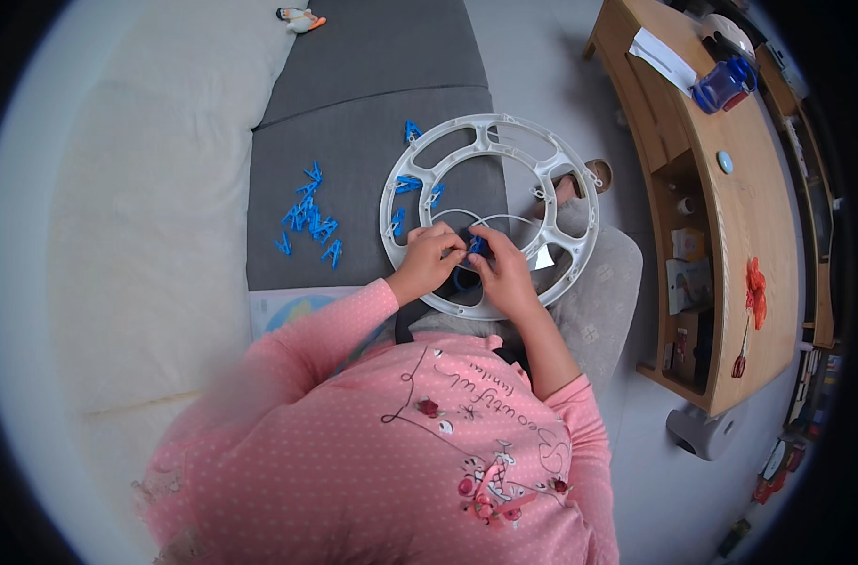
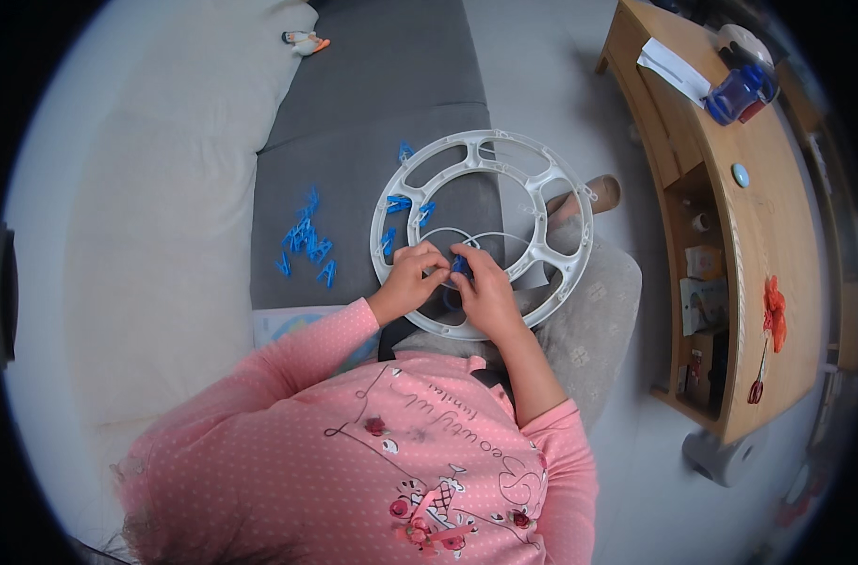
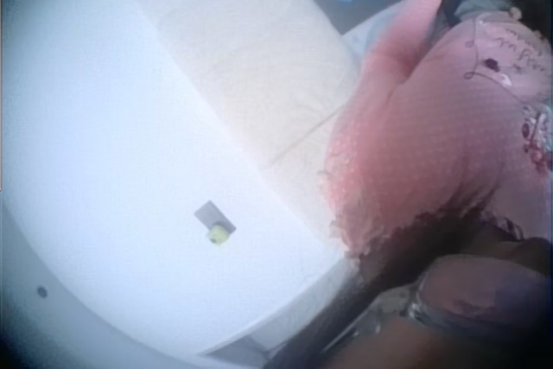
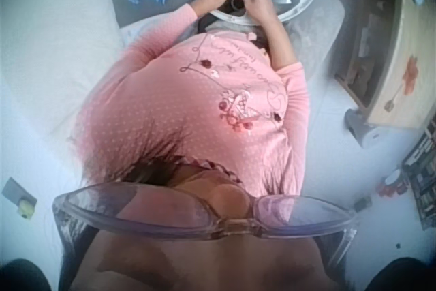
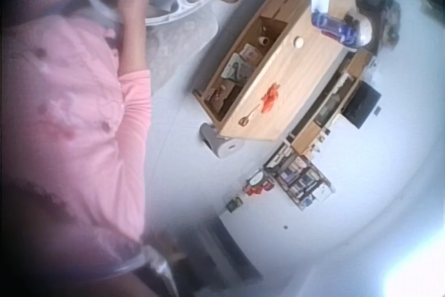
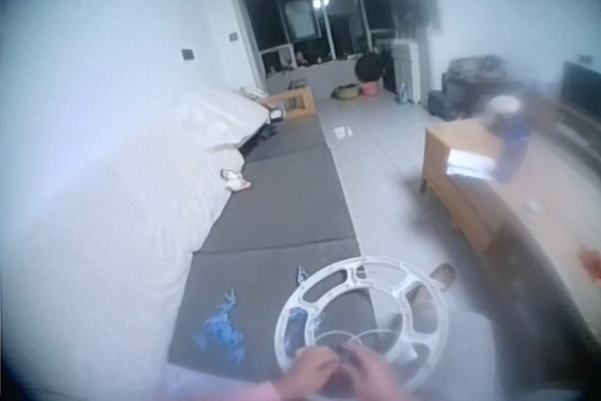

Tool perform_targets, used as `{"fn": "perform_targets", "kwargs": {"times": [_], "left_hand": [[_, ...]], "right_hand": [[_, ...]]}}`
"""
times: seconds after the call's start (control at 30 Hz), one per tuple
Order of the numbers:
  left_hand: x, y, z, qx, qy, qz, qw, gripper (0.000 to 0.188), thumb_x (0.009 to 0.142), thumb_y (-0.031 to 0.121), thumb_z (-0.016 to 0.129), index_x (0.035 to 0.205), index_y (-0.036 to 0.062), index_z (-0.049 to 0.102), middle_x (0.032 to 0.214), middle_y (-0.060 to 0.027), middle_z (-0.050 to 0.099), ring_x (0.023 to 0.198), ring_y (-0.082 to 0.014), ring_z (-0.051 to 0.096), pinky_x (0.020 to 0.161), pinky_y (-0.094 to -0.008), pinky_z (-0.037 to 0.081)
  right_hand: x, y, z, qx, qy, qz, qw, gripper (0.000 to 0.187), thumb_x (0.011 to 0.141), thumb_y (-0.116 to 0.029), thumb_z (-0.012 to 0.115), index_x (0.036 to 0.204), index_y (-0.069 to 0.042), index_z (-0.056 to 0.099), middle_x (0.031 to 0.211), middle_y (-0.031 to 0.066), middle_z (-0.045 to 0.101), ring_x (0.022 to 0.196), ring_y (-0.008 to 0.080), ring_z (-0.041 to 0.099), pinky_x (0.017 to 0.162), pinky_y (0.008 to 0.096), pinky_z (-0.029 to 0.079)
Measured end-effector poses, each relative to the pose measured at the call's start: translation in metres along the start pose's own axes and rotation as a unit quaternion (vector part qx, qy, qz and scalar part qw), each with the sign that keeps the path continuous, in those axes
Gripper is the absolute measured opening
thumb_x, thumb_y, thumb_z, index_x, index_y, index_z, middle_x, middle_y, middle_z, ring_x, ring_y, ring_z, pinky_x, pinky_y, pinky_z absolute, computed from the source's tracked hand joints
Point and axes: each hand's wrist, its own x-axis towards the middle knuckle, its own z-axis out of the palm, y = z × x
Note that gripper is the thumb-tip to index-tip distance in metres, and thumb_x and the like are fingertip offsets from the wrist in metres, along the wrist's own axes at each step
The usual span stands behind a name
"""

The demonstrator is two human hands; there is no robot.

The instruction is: The person sits on the floor and attaches blue plastic clips to a white circular frame. They then gather the remaining clips, move to the kitchen sink, and rinse the clips under running water.

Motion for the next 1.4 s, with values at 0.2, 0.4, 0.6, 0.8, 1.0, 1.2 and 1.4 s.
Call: {"fn": "perform_targets", "kwargs": {"times": [0.2,0.4,0.6,0.8,1.0,1.2,1.4], "left_hand": [[-0.007,0.002,0.010,-0.071,0.063,-0.052,0.994,0.006,0.078,0.013,0.069,0.081,0.0079,0.067,0.085,-0.0024,0.059,0.086,-0.0215,0.058,0.084,-0.0379,0.035],[-0.009,0.001,0.010,-0.131,0.080,-0.066,0.986,0.010,0.077,0.007,0.071,0.085,0.0025,0.068,0.087,-0.0075,0.060,0.085,-0.0241,0.060,0.076,-0.0332,0.045],[-0.005,-0.005,-0.001,-0.171,-0.024,-0.118,0.978,0.012,0.080,0.007,0.072,0.089,0.0007,0.067,0.096,-0.0074,0.057,0.093,-0.0204,0.055,0.084,-0.0296,0.042],[-0.003,-0.010,0.013,-0.095,0.037,-0.118,0.988,0.014,0.074,0.010,0.075,0.084,0.0019,0.070,0.101,-0.0083,0.056,0.100,-0.0262,0.052,0.087,-0.0357,0.042],[0.000,0.001,0.013,-0.066,0.031,-0.159,0.985,0.013,0.072,0.012,0.076,0.081,0.0030,0.072,0.101,-0.0071,0.056,0.101,-0.0273,0.050,0.089,-0.0358,0.041],[0.001,0.003,0.010,-0.065,-0.005,-0.178,0.982,0.014,0.074,0.010,0.075,0.084,0.0023,0.069,0.104,-0.0077,0.053,0.105,-0.0259,0.047,0.094,-0.0347,0.038],[-0.008,-0.002,0.006,-0.049,0.008,-0.063,0.997,0.015,0.079,0.012,0.072,0.088,0.0028,0.067,0.103,-0.0092,0.053,0.103,-0.0268,0.050,0.091,-0.0362,0.040]], "right_hand": [[-0.003,-0.004,0.000,0.028,0.006,0.018,0.999,0.034,0.082,-0.005,0.066,0.114,-0.002,0.057,0.104,0.0180,0.063,0.093,0.0360,0.063,0.082,0.0387,0.050],[-0.003,0.006,0.005,0.105,0.019,0.060,0.992,0.027,0.083,-0.006,0.068,0.108,-0.002,0.058,0.089,0.0111,0.064,0.077,0.0201,0.063,0.071,0.0308,0.050],[0.006,0.009,0.004,0.205,0.026,0.168,0.964,0.012,0.087,-0.003,0.067,0.096,0.000,0.061,0.075,0.0034,0.063,0.069,0.0079,0.059,0.062,0.0242,0.049],[0.013,0.020,0.001,0.246,0.008,0.194,0.950,0.008,0.088,-0.001,0.063,0.095,0.001,0.060,0.078,0.0042,0.064,0.071,0.0091,0.061,0.064,0.0248,0.053],[0.015,0.018,-0.004,0.258,-0.011,0.205,0.944,0.006,0.089,0.000,0.062,0.094,0.002,0.060,0.080,0.0046,0.064,0.072,0.0096,0.062,0.065,0.0247,0.054],[0.014,0.019,-0.010,0.286,-0.041,0.230,0.929,0.004,0.090,0.000,0.061,0.094,0.002,0.060,0.081,0.0045,0.063,0.071,0.0099,0.062,0.065,0.0246,0.055],[0.009,0.020,-0.003,0.271,-0.012,0.213,0.939,0.004,0.091,-0.001,0.060,0.094,0.001,0.059,0.082,0.0050,0.062,0.070,0.0106,0.061,0.064,0.0248,0.056]]}}
